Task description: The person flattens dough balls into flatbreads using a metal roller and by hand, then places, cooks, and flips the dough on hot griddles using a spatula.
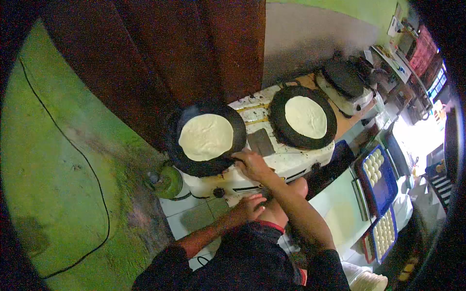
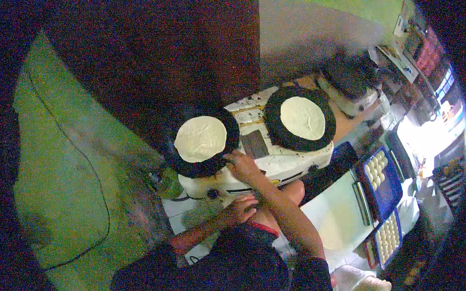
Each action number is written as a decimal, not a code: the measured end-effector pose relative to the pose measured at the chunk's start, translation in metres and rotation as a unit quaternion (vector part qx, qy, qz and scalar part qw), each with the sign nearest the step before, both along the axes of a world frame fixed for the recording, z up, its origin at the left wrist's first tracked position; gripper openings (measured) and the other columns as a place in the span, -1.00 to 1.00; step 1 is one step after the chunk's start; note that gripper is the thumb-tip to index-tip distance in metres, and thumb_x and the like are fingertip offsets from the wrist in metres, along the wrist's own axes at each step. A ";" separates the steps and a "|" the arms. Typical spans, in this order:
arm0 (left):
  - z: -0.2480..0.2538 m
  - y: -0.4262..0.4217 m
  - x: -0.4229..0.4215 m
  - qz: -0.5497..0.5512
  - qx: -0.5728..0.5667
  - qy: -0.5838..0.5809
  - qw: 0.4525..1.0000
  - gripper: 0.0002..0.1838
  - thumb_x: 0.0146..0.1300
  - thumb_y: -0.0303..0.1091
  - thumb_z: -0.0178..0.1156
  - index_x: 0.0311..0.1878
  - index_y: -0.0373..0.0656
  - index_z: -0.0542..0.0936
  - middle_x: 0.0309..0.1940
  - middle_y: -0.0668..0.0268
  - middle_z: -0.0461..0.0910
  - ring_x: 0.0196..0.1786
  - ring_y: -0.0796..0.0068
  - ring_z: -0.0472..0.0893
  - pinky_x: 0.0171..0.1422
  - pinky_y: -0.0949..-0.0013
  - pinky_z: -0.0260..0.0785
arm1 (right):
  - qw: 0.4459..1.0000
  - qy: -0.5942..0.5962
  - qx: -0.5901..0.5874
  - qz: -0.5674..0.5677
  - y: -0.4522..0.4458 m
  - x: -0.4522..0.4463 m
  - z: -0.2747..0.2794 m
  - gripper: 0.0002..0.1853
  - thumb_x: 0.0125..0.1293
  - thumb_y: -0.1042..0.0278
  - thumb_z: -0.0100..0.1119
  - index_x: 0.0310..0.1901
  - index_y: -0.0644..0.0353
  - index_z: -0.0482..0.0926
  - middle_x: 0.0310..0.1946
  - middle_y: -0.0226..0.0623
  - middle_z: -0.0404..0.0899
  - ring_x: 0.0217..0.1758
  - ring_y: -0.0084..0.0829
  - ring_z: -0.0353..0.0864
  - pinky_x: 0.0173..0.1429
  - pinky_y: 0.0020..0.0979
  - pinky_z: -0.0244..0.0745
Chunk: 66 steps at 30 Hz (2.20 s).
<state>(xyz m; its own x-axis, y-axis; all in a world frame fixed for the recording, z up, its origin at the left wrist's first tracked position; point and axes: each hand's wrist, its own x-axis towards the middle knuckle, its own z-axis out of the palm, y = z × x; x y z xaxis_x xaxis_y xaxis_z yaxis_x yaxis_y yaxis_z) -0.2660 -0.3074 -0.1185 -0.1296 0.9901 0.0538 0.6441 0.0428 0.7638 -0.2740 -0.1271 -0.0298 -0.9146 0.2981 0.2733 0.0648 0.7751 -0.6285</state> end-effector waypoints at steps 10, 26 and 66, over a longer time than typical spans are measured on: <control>0.057 0.009 -0.014 -0.101 -0.022 -0.101 0.990 -0.61 0.41 -0.15 0.19 0.16 -0.17 0.61 0.18 0.03 0.60 0.31 0.06 0.55 0.46 0.08 0.35 | 0.991 -0.064 0.119 0.008 -0.007 -0.006 0.026 -0.63 0.29 0.42 0.14 0.15 0.10 0.60 -0.10 -0.07 0.56 -0.04 0.00 0.66 0.03 -0.06 0.60; 0.126 -0.003 -0.156 0.137 -0.118 0.216 0.959 -0.46 0.54 -0.03 0.00 0.30 -0.31 0.51 0.36 -0.04 0.46 0.40 -0.03 0.47 0.61 -0.19 -0.02 | 0.972 -0.194 0.057 -0.123 -0.045 0.073 0.037 -0.59 0.42 0.34 -0.01 0.28 0.02 0.47 0.02 0.09 0.52 0.01 0.10 0.64 0.02 0.06 0.62; 0.031 0.109 0.339 -0.591 -0.142 0.036 0.793 -0.72 0.36 -0.39 0.25 0.09 -0.24 0.65 0.02 -0.04 0.69 0.07 0.08 0.71 0.19 0.22 0.51 | 0.268 0.101 -0.216 -0.933 -0.475 0.634 -0.228 -0.56 0.24 0.33 0.38 0.13 0.22 0.53 -0.26 -0.31 0.60 -0.29 -0.40 0.62 -0.22 -0.34 0.56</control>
